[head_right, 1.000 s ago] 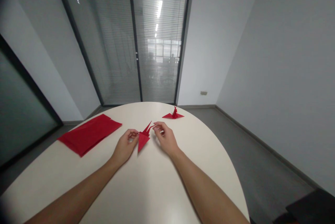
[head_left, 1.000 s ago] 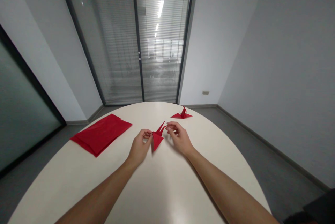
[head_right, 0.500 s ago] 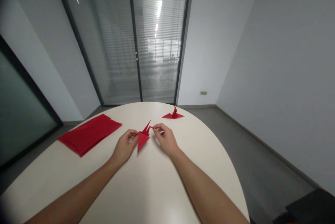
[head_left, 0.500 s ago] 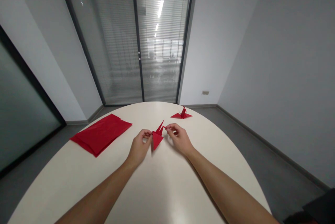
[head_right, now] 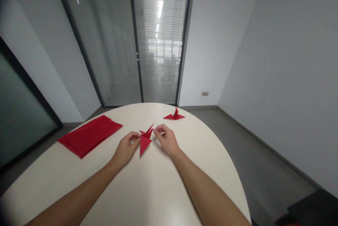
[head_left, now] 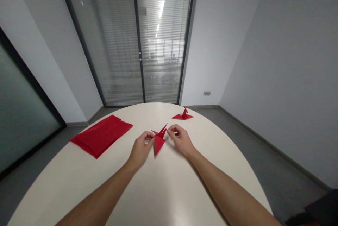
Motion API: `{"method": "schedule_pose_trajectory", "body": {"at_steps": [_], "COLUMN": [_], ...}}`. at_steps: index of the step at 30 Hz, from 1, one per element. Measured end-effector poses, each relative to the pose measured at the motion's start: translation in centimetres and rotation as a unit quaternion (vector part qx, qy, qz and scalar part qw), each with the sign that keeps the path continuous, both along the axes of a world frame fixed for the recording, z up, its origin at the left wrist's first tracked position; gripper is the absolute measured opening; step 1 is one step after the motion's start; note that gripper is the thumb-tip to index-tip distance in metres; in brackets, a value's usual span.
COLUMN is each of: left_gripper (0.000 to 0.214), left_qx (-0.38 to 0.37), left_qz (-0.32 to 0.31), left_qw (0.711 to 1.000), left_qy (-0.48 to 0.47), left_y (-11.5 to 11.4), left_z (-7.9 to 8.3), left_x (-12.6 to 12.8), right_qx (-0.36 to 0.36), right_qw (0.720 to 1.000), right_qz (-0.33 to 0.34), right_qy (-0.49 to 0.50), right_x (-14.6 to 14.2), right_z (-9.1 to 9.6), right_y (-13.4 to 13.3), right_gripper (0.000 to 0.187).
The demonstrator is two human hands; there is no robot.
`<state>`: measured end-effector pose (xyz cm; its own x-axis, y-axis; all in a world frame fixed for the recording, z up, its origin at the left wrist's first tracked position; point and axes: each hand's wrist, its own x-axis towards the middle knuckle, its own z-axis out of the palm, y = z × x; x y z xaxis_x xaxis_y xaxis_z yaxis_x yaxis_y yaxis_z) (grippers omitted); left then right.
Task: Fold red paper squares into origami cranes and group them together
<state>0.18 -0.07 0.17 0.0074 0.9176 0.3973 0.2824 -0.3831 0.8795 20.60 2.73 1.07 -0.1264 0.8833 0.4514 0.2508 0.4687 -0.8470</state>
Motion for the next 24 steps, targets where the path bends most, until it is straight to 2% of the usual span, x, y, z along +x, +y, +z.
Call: {"method": "schedule_pose_trajectory", "body": {"at_steps": [8,24], "left_gripper": [0.012,0.018], "left_qx": [-0.002,-0.001], "left_qz": [0.000,0.008], "left_qw": [1.000,1.000], "left_qy": [0.005,-0.003], "left_y": [-0.19,0.17], "left_z": [0.39,-0.03], "left_x": [0.06,0.19], "right_qx": [-0.007,-0.016], "right_qw": [1.000,0.999], "right_qz": [0.020,0.035], "right_qy": [0.003,0.023], "right_x": [0.03,-0.05], "right_z": [-0.10,-0.05], "right_y": [0.05,0.18], "right_gripper": [0.026,0.024]}}
